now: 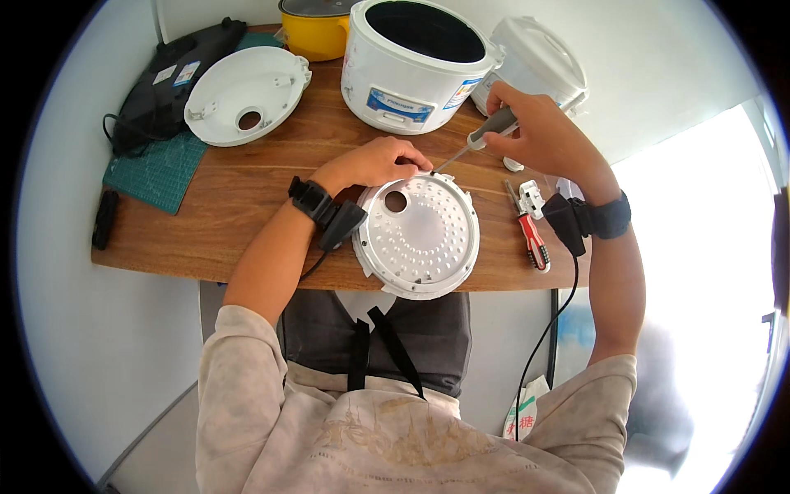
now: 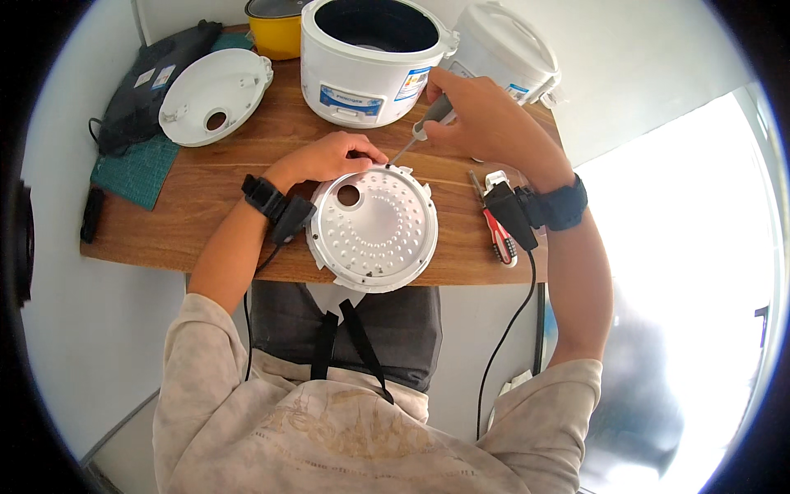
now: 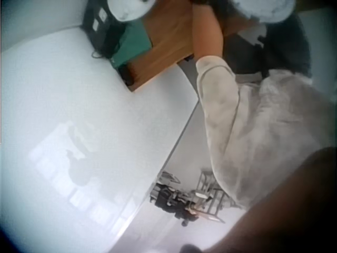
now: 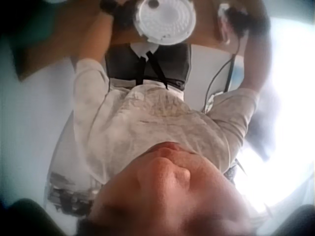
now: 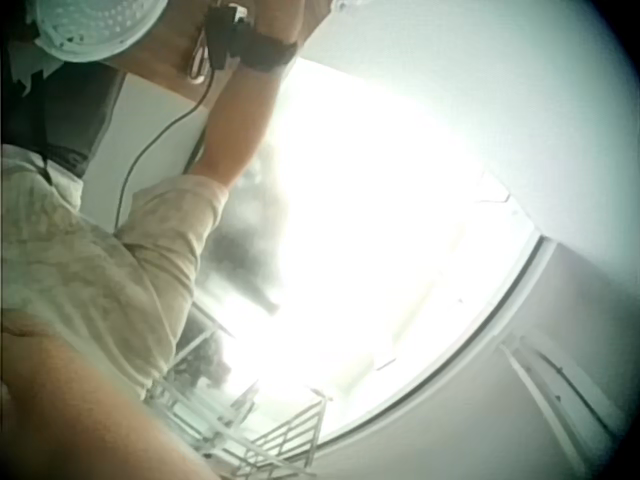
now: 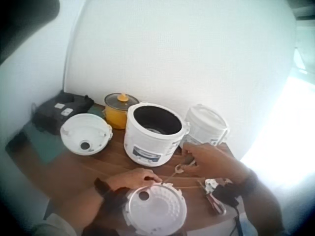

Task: The person uses a screwdriver to fasten screws into a white perforated plastic lid component on a wooden table. The person holds the lid steady with one hand while turning the screwdriver with the other, working on multiple screw holes around the rim.

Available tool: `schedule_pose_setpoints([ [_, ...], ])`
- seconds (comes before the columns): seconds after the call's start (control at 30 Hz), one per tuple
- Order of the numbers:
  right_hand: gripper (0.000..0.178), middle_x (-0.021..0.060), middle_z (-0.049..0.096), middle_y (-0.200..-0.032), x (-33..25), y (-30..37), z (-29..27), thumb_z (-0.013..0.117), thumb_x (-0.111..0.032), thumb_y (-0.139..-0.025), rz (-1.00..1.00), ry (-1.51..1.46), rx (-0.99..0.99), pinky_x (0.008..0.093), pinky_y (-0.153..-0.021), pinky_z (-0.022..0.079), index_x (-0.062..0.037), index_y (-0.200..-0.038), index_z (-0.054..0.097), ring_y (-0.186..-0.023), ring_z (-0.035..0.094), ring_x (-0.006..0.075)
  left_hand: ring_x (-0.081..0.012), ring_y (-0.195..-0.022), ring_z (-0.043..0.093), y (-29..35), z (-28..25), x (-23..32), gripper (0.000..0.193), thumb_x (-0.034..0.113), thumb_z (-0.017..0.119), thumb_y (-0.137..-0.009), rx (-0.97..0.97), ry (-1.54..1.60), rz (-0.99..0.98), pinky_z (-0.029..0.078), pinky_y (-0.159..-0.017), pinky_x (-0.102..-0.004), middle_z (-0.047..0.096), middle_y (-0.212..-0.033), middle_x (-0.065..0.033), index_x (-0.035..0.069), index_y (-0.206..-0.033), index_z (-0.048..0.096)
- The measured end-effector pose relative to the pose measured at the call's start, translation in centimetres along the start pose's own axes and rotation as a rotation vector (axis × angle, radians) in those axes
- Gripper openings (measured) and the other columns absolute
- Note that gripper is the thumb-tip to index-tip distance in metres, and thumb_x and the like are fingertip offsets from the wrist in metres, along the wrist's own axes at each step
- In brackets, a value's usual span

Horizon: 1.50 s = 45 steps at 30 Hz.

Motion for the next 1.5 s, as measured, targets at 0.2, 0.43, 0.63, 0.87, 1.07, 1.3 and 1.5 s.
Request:
schedule_pose_setpoints([
  [0.2,0.031,0.0137,0.069,-0.091,-0.7,0.2,0.0,0.075,-0.009,-0.086,-0.06,-0.004,-0.027,0.0373,-0.069,0.05,-0.004,-0.107,0.052,-0.078,0.066,0.0282,-0.024,-0.104,0.067,-0.1,0.1,0.3,0.029,0.015,0.062,-0.096,0.0,-0.028,0.019,0.051,-0.095,-0.0353,0.07,-0.115,-0.0126,0.006,-0.122,0.074],
  [0.43,0.031,0.0166,0.07,-0.092,-1.0,-0.6,-0.2,0.077,-0.01,-0.085,-0.197,-0.005,-0.018,0.04,-0.074,0.052,-0.0041,-0.107,0.055,-0.084,0.068,0.0341,-0.0241,-0.105,0.069,0.1,-0.1,0.5,0.03,0.013,0.062,-0.095,0.015,-0.017,0.026,0.052,-0.097,-0.0348,0.071,-0.12,-0.0148,0.003,-0.122,0.073],
  [0.63,0.028,0.0133,0.07,-0.082,-1.8,-1.2,-0.1,0.078,-0.009,-0.084,-0.133,0.015,-0.026,0.037,-0.067,0.05,-0.0037,-0.104,0.059,-0.071,0.066,0.0266,-0.0216,-0.106,0.067,0.1,0.0,0.2,0.03,0.012,0.062,-0.096,0.014,0.042,0.032,0.052,-0.096,-0.0351,0.071,-0.119,-0.0125,0.003,-0.123,0.071],
  [0.87,0.031,0.0162,0.069,-0.07,-1.2,-1.4,-0.1,0.079,-0.018,-0.083,-0.057,-0.079,-0.037,0.0365,-0.063,0.053,-0.0028,-0.103,0.06,-0.065,0.071,0.0308,-0.021,-0.103,0.069,0.1,0.1,0.5,0.03,0.01,0.061,-0.095,0.021,0.032,-0.032,0.053,-0.095,-0.0338,0.073,-0.117,-0.0121,0.003,-0.123,0.07],
  [1.07,0.034,0.0161,0.067,-0.066,-0.7,-0.9,-0.4,0.079,-0.029,-0.083,0.195,-0.005,-0.034,0.0361,-0.06,0.051,-0.0002,-0.095,0.065,-0.06,0.068,0.0287,-0.0207,-0.106,0.066,-0.1,0.3,0.1,0.029,0.011,0.061,-0.095,0.022,0.042,-0.001,0.052,-0.095,-0.0343,0.071,-0.117,-0.0109,0.005,-0.122,0.071],
  [1.3,0.04,0.0145,0.058,-0.061,1.0,-0.5,-0.3,0.08,-0.033,-0.083,0.04,0.1,0.067,0.0377,-0.055,0.042,0.0017,-0.086,0.061,-0.055,0.05,0.0246,-0.0212,-0.107,0.066,-0.1,0.2,-0.1,0.029,0.011,0.06,-0.096,0.017,0.041,-0.06,0.051,-0.096,-0.0343,0.071,-0.119,-0.0109,0.004,-0.122,0.071],
  [1.5,0.039,0.0156,0.066,-0.069,1.5,2.0,0.0,0.079,-0.036,-0.083,0.137,0.057,0.158,0.0371,-0.059,0.048,-0.0007,-0.091,0.064,-0.058,0.06,0.0255,-0.0214,-0.108,0.066,-0.1,0.2,-0.1,0.029,0.012,0.06,-0.096,0.009,0.015,-0.06,0.051,-0.097,-0.0346,0.071,-0.119,-0.011,0.004,-0.123,0.07],
])
Point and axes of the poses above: each hand's wrist, its own y-axis away from the middle knuckle, its own z-axis out of the palm, x = y × z, the point moved 5 cm from there along -y, towards the middle knuckle
